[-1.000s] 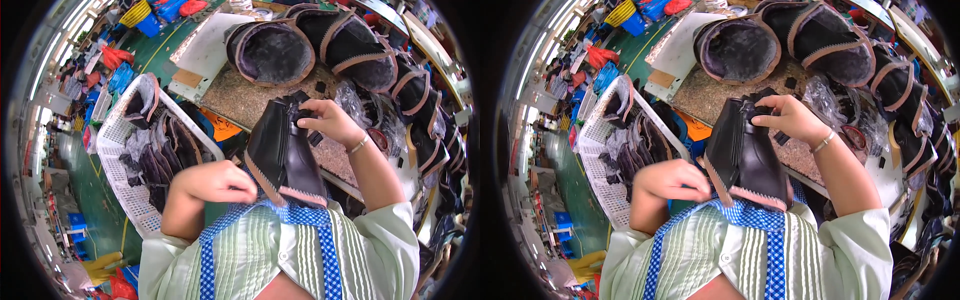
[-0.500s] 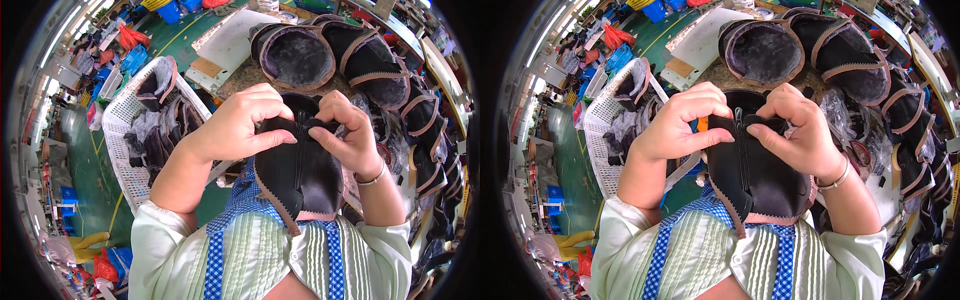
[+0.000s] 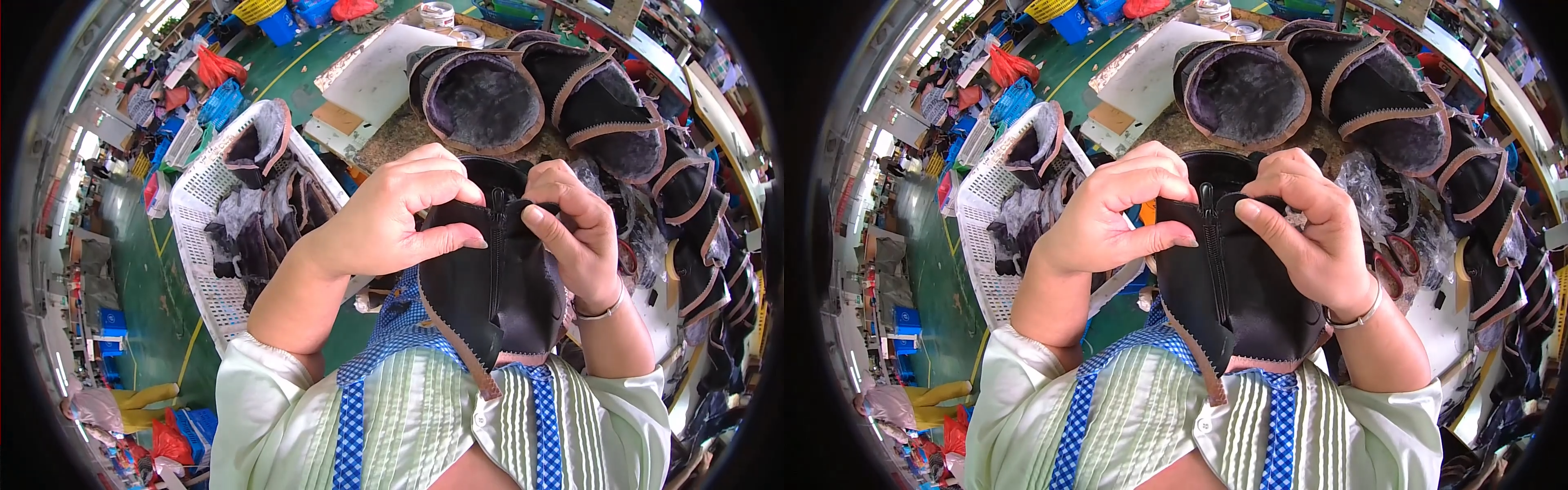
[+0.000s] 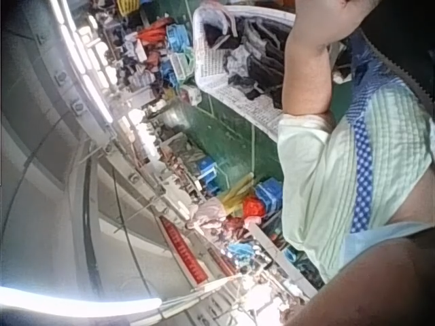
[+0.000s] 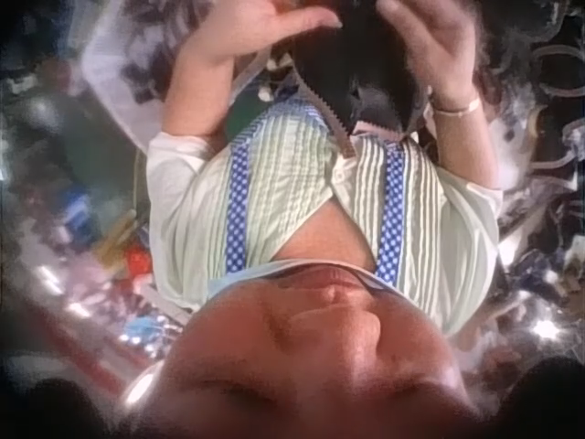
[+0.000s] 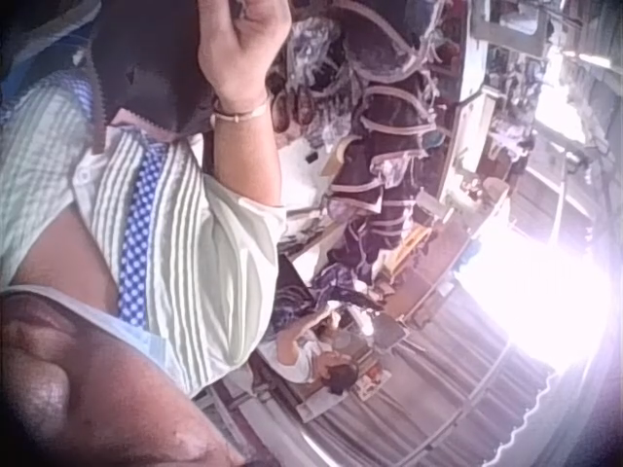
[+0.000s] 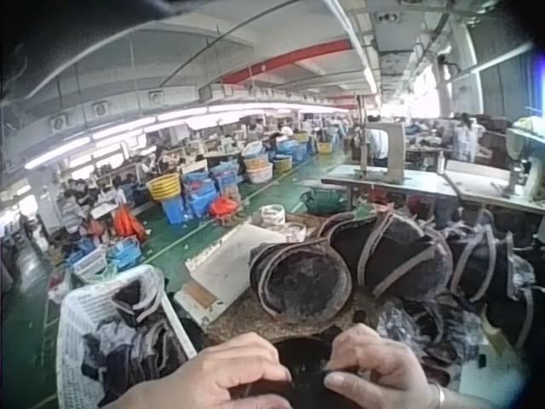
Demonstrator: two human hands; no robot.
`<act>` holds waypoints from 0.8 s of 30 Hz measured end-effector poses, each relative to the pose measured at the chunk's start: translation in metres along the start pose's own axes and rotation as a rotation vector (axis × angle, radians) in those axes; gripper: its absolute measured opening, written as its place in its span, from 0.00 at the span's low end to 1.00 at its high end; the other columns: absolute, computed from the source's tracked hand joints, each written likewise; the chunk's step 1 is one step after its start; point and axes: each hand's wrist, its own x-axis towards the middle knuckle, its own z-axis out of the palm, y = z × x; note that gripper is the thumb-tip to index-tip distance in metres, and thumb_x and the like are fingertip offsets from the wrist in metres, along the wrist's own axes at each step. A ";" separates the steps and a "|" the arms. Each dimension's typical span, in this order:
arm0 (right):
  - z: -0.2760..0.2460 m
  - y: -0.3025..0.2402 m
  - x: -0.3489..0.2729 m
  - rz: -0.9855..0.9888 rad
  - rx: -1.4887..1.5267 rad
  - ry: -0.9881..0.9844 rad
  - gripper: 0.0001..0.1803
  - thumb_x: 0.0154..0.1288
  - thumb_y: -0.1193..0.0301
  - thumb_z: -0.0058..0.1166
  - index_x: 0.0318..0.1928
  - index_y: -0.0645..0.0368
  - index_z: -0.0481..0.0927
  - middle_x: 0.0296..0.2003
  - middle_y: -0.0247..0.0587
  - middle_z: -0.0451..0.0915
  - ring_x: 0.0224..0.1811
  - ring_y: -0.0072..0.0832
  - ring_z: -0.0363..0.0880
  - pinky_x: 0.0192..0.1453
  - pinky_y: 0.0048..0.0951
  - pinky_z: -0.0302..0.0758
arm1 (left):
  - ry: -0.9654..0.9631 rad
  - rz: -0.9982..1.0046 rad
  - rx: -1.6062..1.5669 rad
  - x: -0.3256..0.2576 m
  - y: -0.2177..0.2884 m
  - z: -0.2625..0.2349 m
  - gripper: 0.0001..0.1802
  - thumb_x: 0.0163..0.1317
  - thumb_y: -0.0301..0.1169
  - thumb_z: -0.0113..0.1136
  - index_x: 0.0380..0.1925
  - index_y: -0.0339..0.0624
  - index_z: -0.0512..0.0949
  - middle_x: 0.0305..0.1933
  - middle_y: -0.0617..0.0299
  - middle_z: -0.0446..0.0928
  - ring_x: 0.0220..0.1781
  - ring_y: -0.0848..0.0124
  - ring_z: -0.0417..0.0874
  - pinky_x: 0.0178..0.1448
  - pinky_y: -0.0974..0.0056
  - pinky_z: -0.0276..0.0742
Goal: Trimming excess material and inspecting zippers on leather boot uppers at a factory workbench.
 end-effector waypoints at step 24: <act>0.003 0.037 -0.031 -0.310 -0.999 0.043 0.07 0.49 0.73 0.55 0.32 0.59 0.79 0.37 0.39 0.80 0.49 0.34 0.78 0.54 0.35 0.73 | -0.112 -0.496 -0.586 0.062 -0.135 0.096 0.14 0.69 0.34 0.56 0.26 0.39 0.79 0.24 0.74 0.74 0.28 0.87 0.69 0.33 0.77 0.66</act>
